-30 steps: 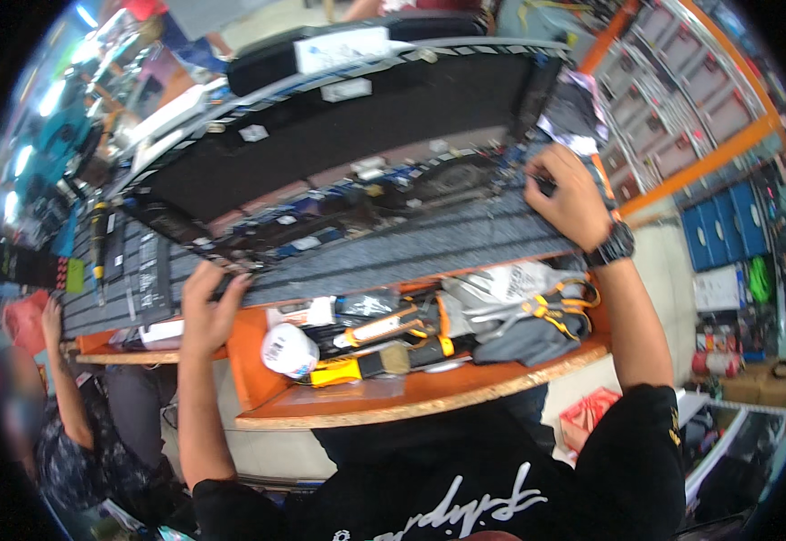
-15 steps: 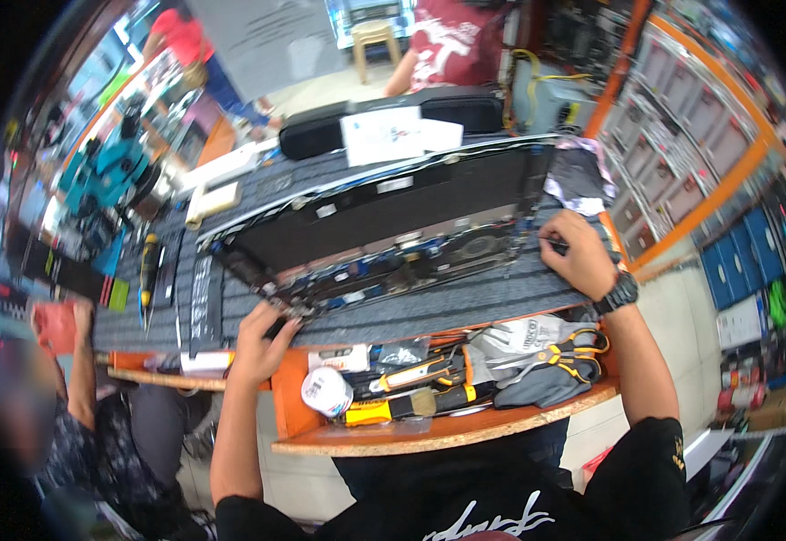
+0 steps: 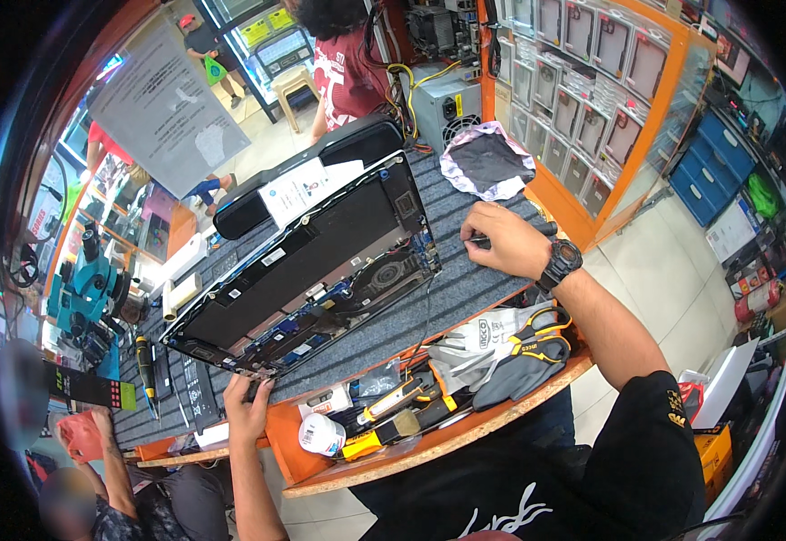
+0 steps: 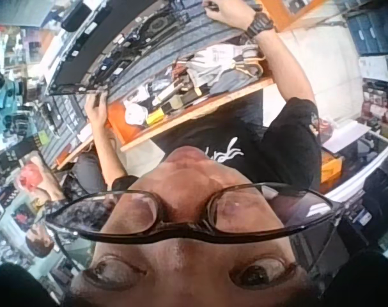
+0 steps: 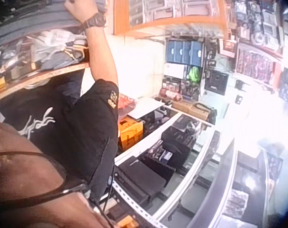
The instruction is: The person removes the back cover of a Huawei tablet, cleans the screen with a cloth, and uses a screwdriver to adjust internal components. The person handles the tablet, a cleaning cloth, and a screwdriver throughout the process.
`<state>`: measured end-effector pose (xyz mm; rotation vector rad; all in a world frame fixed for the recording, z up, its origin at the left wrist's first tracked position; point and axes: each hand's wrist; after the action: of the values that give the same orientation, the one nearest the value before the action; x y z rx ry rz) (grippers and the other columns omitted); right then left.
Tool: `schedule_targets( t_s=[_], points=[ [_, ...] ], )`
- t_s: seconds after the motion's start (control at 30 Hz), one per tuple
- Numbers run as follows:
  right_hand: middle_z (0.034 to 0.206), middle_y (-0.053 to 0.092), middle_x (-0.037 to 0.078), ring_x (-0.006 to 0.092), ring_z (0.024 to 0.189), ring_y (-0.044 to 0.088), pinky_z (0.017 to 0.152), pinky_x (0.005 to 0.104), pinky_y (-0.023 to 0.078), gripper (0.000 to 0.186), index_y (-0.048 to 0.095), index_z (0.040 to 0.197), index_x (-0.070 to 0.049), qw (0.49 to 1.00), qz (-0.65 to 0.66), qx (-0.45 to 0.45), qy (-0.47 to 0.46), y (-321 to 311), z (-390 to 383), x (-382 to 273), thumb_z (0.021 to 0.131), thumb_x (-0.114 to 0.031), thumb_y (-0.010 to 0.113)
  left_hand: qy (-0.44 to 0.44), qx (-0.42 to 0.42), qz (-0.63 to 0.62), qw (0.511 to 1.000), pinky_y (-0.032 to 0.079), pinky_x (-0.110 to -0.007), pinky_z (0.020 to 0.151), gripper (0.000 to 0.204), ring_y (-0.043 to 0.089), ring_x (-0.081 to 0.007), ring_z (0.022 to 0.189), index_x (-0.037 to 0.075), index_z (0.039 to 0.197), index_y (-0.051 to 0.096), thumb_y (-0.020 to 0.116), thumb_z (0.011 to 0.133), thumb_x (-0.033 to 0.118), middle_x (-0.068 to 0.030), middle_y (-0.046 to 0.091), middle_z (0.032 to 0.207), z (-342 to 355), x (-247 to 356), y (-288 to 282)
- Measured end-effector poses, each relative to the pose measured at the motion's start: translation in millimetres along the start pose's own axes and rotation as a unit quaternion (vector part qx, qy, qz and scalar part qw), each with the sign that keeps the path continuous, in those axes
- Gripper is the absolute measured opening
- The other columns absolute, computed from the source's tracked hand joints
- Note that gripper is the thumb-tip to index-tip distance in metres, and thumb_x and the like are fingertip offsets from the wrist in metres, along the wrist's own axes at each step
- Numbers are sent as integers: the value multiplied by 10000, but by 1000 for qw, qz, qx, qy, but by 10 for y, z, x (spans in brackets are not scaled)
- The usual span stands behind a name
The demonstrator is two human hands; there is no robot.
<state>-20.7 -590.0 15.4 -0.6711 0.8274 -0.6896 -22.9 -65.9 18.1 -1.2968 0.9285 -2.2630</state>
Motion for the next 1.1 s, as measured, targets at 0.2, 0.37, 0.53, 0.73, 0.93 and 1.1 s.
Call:
schedule_targets(
  t_s=[0.2, 0.37, 0.53, 0.73, 0.93, 1.1],
  points=[
    [987, 615, 135, 341, 991, 604, 871, 420, 500, 202, 645, 984, -47, 1000, -29, 4, -8, -32, -25, -34, 811, -127, 714, -12, 2, 2, 1000, 485, -326, 836, 177, 635, -245, 894, -58, 1027, 668, 688, 850, -52, -143, 686, 990, 6, -20, -2],
    [1118, 654, 181, 375, 1083, 613, 958, 447, 482, 351, 659, 1167, -48, 996, -83, 30, 5, -356, -76, -53, 859, -201, 731, 8, -11, 40, 999, 477, -334, 855, 136, 624, -253, 915, -51, 1001, 664, 684, 872, -15, -141, 677, 981, -61, -288, -18],
    [1161, 641, 144, 340, 1141, 588, 1006, 406, 458, 352, 661, 1204, -44, 992, -100, -55, 58, -642, -401, 63, 898, -203, 729, -39, -7, 17, 999, 463, -314, 901, 168, 619, -228, 978, -60, 1071, 659, 676, 918, 7, -130, 666, 1057, -100, -268, -12],
    [1100, 661, 145, 350, 1056, 616, 928, 402, 496, 289, 674, 1180, -41, 988, -103, -38, 106, -635, -608, 42, 923, -169, 705, -34, -20, 0, 999, 459, -310, 902, 174, 617, -221, 999, -62, 1081, 668, 680, 932, 26, -135, 661, 1080, -44, -290, 12],
    [1001, 719, 158, 280, 909, 704, 796, 336, 546, 301, 695, 1160, -26, 965, 35, 42, 255, -398, -766, -737, 905, -172, 760, -47, -15, -4, 999, 458, -288, 924, 222, 614, -185, 1028, -58, 1154, 656, 667, 938, -8, -112, 661, 1123, -152, -351, -106],
    [929, 737, 126, 203, 790, 702, 711, 310, 541, 269, 715, 1097, -15, 962, -24, 104, 252, -126, -921, -1264, 879, -156, 787, -45, -31, -7, 998, 451, -280, 930, 207, 611, -177, 1028, -58, 1143, 660, 663, 941, -8, -107, 658, 1119, -66, -343, -23]
  ],
)
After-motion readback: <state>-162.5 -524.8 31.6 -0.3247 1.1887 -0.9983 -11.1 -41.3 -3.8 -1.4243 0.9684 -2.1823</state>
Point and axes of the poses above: each hand's wrist, its own z-axis towards the middle knuckle, its own y-axis out of the palm, x = y × z
